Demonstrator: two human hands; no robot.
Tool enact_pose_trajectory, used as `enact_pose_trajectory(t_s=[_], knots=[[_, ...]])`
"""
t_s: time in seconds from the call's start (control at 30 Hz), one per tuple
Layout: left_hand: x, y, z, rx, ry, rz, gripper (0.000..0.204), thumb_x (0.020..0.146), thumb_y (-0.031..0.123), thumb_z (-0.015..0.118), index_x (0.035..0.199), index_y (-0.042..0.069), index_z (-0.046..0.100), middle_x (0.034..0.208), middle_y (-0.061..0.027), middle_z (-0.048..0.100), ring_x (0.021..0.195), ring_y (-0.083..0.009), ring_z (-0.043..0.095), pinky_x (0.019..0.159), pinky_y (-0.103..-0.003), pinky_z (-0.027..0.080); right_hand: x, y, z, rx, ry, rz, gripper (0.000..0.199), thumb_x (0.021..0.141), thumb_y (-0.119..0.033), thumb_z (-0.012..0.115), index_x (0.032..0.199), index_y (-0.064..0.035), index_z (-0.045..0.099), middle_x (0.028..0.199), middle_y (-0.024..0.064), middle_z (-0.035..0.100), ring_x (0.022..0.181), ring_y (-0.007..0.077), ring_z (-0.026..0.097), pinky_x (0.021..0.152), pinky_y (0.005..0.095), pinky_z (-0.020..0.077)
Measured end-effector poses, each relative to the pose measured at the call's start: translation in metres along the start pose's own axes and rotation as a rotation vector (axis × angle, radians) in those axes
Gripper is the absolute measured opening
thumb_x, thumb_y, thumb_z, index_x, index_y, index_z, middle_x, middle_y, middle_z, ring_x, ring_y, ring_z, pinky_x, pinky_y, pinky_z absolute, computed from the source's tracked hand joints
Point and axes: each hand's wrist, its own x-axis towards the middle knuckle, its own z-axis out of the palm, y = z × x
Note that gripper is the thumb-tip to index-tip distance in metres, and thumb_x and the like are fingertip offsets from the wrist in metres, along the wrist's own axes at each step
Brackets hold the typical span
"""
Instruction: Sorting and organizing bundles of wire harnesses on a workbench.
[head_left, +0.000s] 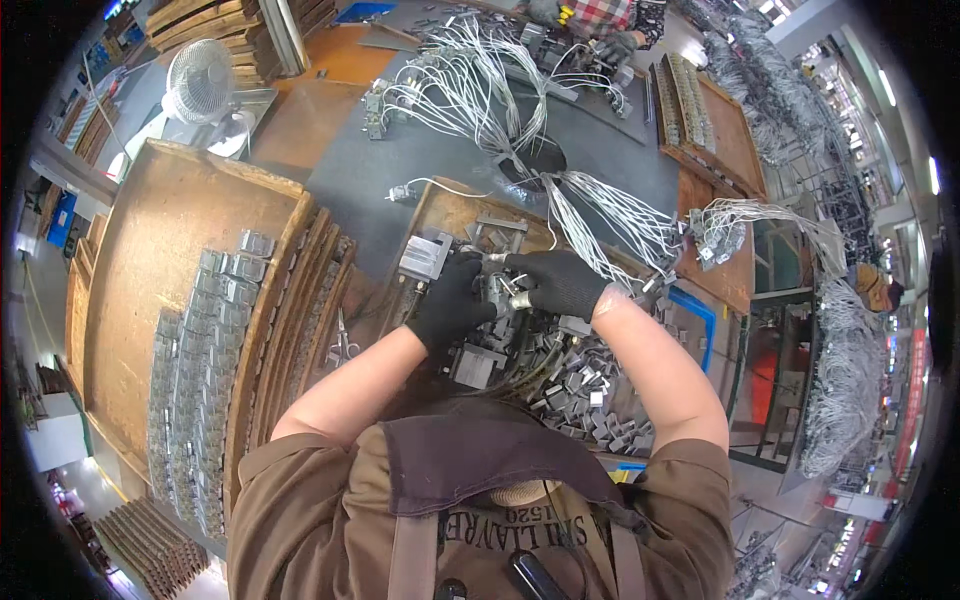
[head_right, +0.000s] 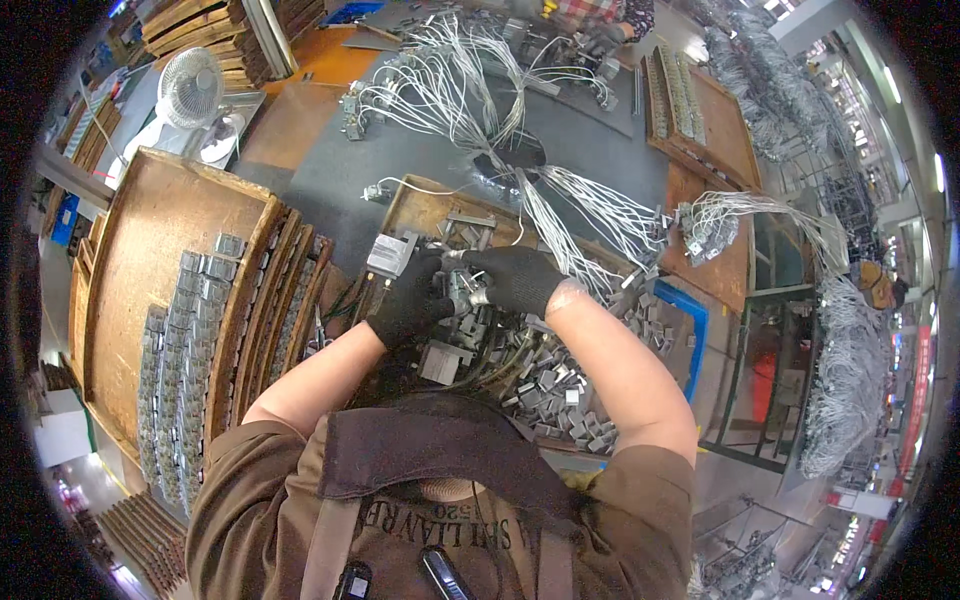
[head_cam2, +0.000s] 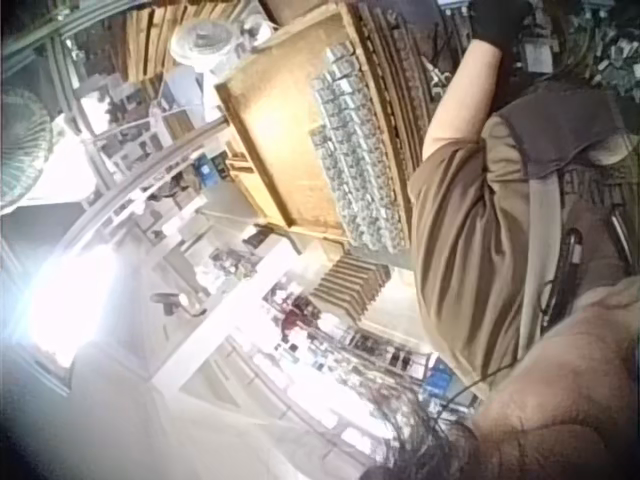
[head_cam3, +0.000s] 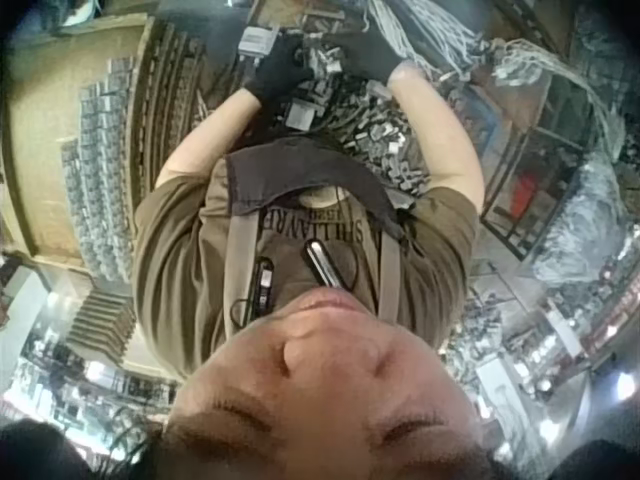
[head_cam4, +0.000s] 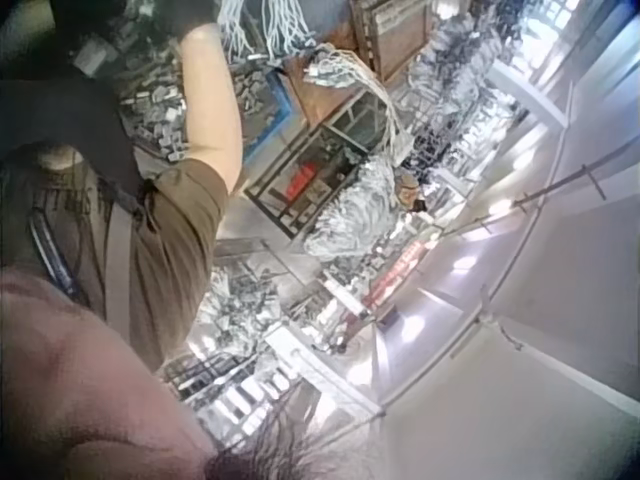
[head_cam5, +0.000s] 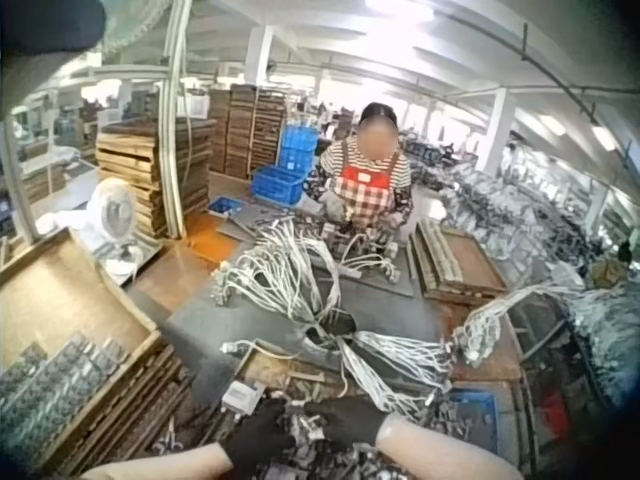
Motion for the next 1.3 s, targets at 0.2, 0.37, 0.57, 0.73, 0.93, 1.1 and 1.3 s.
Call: enact_pose_trajectory(t_s=[0.2,0.37,0.57,0.73,0.93,1.1,1.3], knots=[[0.004,0.007,-0.005,0.000,-0.092,-0.127,0.059,0.065,0.010,0.073,0.120,0.003,0.053,0.113,-0.0187,0.058,0.106,-0.0346,0.055,0.092,-0.040,0.045,0.003,0.000,-0.006,0.057,-0.020,-0.024,0.061,0.077,-0.028,0.071,0.132,-0.0171,0.051,0.104,0.0177,0.065,0.091,0.0355,0.064,0.079,0.0435,0.0503],[0.008,0.020,-0.023,0.140,-0.105,-0.057,0.055,0.067,0.009,0.073,0.118,0.003,0.055,0.113,-0.0182,0.058,0.103,-0.0322,0.058,0.087,-0.039,0.048,0.013,0.002,-0.002,-0.035,0.041,-0.115,0.073,0.072,-0.027,0.075,0.138,-0.0241,0.044,0.098,0.0166,0.066,0.086,0.0357,0.064,0.075,0.0433,0.0499],[0.014,0.012,-0.009,-0.405,-0.004,-0.265,0.042,0.075,0.014,0.064,0.114,0.001,0.057,0.104,-0.0162,0.061,0.094,-0.0292,0.060,0.084,-0.036,0.048,0.019,-0.025,-0.005,-0.013,0.033,0.027,0.065,0.080,-0.015,0.062,0.141,-0.0188,0.038,0.096,0.0182,0.064,0.088,0.0378,0.063,0.076,0.0454,0.0497],[0.025,-0.014,0.000,-0.246,-0.064,-0.134,0.035,0.078,0.013,0.060,0.111,0.000,0.058,0.101,-0.0164,0.063,0.093,-0.0266,0.060,0.084,-0.036,0.047,0.025,-0.019,0.000,-0.117,-0.025,0.058,0.060,0.080,-0.010,0.056,0.137,-0.0126,0.041,0.103,0.0181,0.063,0.091,0.0374,0.062,0.076,0.0453,0.0497],[0.022,-0.017,-0.008,-0.221,-0.141,-0.290,0.025,0.080,0.012,0.058,0.102,0.000,0.059,0.093,-0.0150,0.061,0.087,-0.0228,0.060,0.078,-0.036,0.049,-0.002,-0.017,-0.015,-0.098,0.338,0.006,0.037,0.079,-0.015,0.064,0.115,-0.0077,0.059,0.100,0.0150,0.062,0.090,0.0342,0.062,0.076,0.0418,0.0495],[0.008,-0.021,0.010,-0.498,-0.216,-0.427,0.024,0.083,0.011,0.056,0.105,0.003,0.060,0.092,-0.0147,0.060,0.087,-0.0252,0.060,0.075,-0.034,0.051,-0.017,-0.013,0.034,-0.102,0.258,-0.008,0.042,0.070,-0.027,0.074,0.105,-0.0070,0.062,0.097,0.0144,0.061,0.092,0.0327,0.060,0.076,0.0431,0.0478],[0.003,0.025,-0.010,0.249,-0.277,-0.267,0.048,0.079,0.037,0.065,0.113,0.005,0.060,0.110,-0.0202,0.060,0.096,-0.0342,0.063,0.083,-0.044,0.049,-0.021,-0.002,0.051,-0.132,0.184,-0.012,0.040,0.064,-0.016,0.071,0.102,-0.0081,0.061,0.090,0.0140,0.062,0.085,0.0343,0.061,0.071,0.0453,0.0481]])
